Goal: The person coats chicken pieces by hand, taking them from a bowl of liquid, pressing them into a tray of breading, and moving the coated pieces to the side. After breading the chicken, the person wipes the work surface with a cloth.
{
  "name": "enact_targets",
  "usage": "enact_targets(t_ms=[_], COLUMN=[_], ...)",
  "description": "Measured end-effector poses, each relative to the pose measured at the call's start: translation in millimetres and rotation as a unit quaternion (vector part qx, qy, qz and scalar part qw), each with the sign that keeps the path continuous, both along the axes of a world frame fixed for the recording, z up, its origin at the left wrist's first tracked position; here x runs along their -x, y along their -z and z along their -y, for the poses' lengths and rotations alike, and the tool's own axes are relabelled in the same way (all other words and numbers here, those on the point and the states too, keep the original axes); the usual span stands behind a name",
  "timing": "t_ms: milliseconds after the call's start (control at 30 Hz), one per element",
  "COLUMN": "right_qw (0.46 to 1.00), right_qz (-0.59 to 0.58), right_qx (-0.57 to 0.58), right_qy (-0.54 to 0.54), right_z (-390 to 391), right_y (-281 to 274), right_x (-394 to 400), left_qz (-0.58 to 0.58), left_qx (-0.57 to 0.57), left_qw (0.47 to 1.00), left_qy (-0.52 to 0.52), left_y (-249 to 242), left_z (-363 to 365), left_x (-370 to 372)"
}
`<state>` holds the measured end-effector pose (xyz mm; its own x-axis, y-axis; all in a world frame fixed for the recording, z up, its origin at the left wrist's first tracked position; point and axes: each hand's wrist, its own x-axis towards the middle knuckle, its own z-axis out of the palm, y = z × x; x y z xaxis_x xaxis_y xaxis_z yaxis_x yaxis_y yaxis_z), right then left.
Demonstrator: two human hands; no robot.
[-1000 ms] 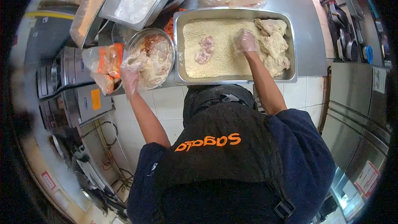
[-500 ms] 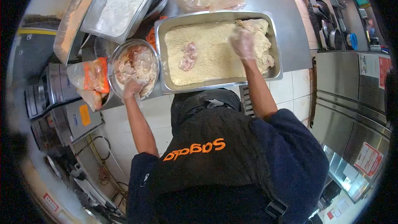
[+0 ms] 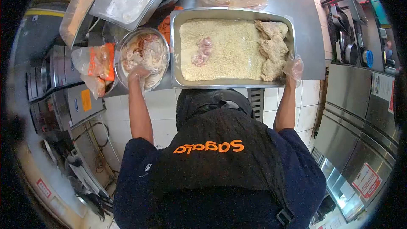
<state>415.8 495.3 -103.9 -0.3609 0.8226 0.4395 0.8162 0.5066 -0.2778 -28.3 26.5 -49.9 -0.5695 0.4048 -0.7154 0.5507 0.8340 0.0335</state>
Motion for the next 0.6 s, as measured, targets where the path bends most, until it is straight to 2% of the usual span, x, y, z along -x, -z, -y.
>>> enact_targets(t_ms=[100,133,167,200,233,267,333,367,400,433,500,533,567,600], right_qw=[0.999,0.999,0.964,0.992,0.997,0.997,0.984,0.962,0.962,0.973,0.981,0.992,0.981,0.948], right_qz=[-0.028,-0.024,-0.157,-0.068,0.016,0.016,0.159,0.229,0.229,0.200,0.170,0.043,-0.084,-0.209], right_qx=[0.041,0.045,0.214,0.097,-0.037,-0.038,0.077,0.135,0.136,0.091,0.044,0.111,0.175,0.235], right_qy=[-0.010,-0.013,-0.015,-0.050,-0.064,-0.064,0.022,0.065,0.065,0.070,0.077,0.035,-0.008,-0.050], right_z=[-14,-37,-66,-75,-83,-76,-54,-48,-46,-47,-53,-63,-74,-87], right_y=[15,42,87,88,88,74,33,21,16,11,8,16,25,36], right_x=[-2,-22,-50,-58,-66,-58,-33,-26,-23,-22,-20,-25,-31,-40], left_qz=[-0.045,-0.042,-0.064,-0.076,-0.074,-0.081,-0.089,-0.185,-0.262,-0.262,-0.210,-0.209,-0.188,-0.157], left_qx=[-0.028,-0.024,-0.047,-0.067,-0.067,-0.070,-0.073,0.044,0.154,0.154,0.022,0.021,0.008,-0.006], left_qw=[0.998,0.998,0.996,0.994,0.994,0.994,0.993,0.950,0.816,0.816,0.859,0.859,0.947,0.987], left_qy=[-0.029,-0.032,-0.040,-0.049,-0.051,-0.036,-0.021,0.246,0.491,0.492,0.467,0.467,0.261,0.041], left_y=[52,75,96,105,105,105,110,117,126,147,191,177,163,142], left_z=[31,43,51,53,53,53,61,71,83,96,118,107,94,78], left_x=[24,32,40,39,35,36,39,40,44,56,85,77,68,57])
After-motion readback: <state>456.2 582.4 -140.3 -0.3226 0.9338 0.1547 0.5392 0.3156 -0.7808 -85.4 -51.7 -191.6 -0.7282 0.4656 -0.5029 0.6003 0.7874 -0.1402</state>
